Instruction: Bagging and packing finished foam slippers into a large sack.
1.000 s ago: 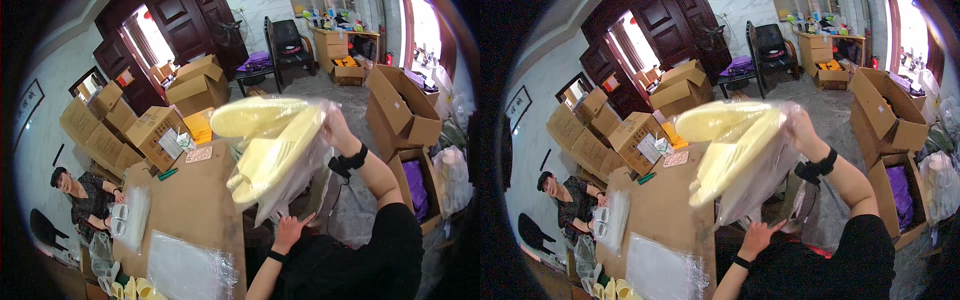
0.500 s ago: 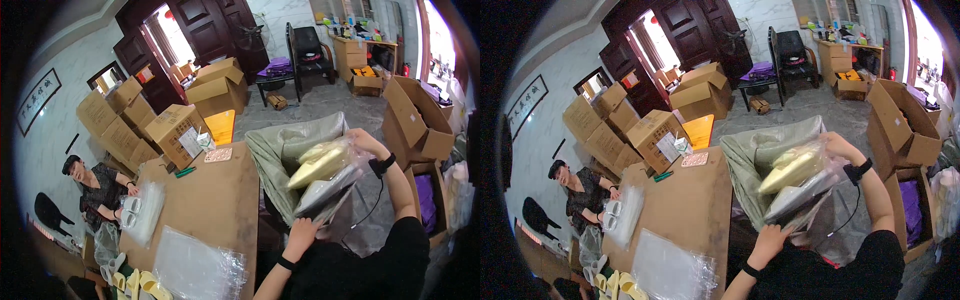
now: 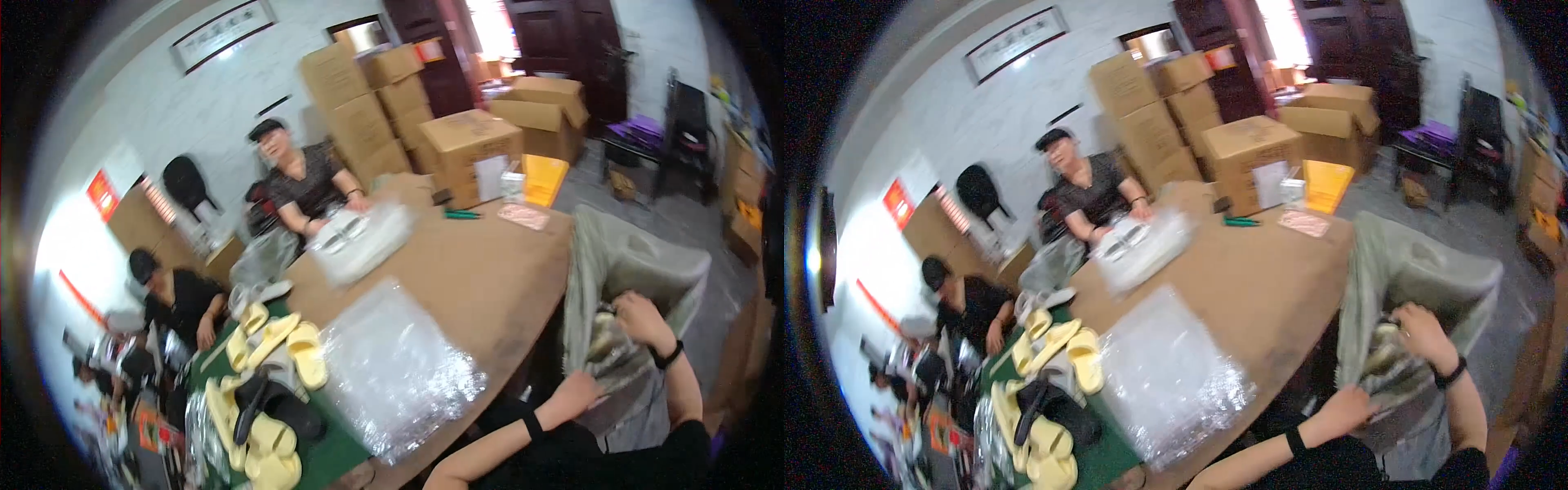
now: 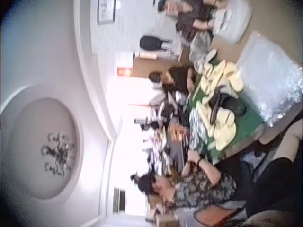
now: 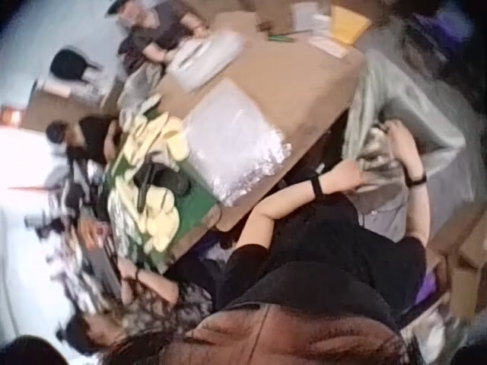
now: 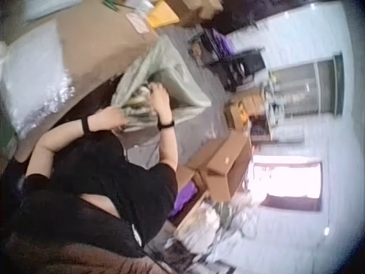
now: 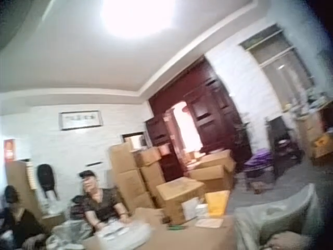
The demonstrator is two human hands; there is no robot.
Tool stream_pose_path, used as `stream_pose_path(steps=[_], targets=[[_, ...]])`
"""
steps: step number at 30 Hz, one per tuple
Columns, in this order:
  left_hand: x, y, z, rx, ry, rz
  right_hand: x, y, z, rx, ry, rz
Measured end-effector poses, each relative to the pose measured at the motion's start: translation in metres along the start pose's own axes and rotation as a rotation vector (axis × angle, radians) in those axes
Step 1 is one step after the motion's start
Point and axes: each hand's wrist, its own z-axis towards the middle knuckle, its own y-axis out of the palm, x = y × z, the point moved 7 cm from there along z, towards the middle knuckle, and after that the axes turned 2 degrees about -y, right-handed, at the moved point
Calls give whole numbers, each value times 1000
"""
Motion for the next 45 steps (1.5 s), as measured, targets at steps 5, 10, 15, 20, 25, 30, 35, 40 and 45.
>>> stream_pose_path(steps=[5,10,15,20,25,30,35,40,45], targets=[[-32,2,-45,118,-128,-138,-138,24,-8,-282,-288,558],[-60,-65,-148,500,-471,-259,-183,42,-9,-321,-441,631],[-93,-141,-328,785,-1075,112,-210,67,-15,-539,-537,673],[-108,-228,-491,878,-1545,628,-224,81,-19,-598,-623,676],[-137,-227,-596,294,-1976,695,-228,113,-28,-786,-646,633],[-145,-214,-628,137,-2308,567,-225,118,-43,-747,-642,710],[-200,-215,-619,375,-2068,667,-231,156,-45,-747,-639,777],[-177,-234,-589,709,-1859,610,-253,149,-42,-604,-737,849],[-79,-268,-553,898,-1820,638,-285,118,-24,-487,-850,992]])
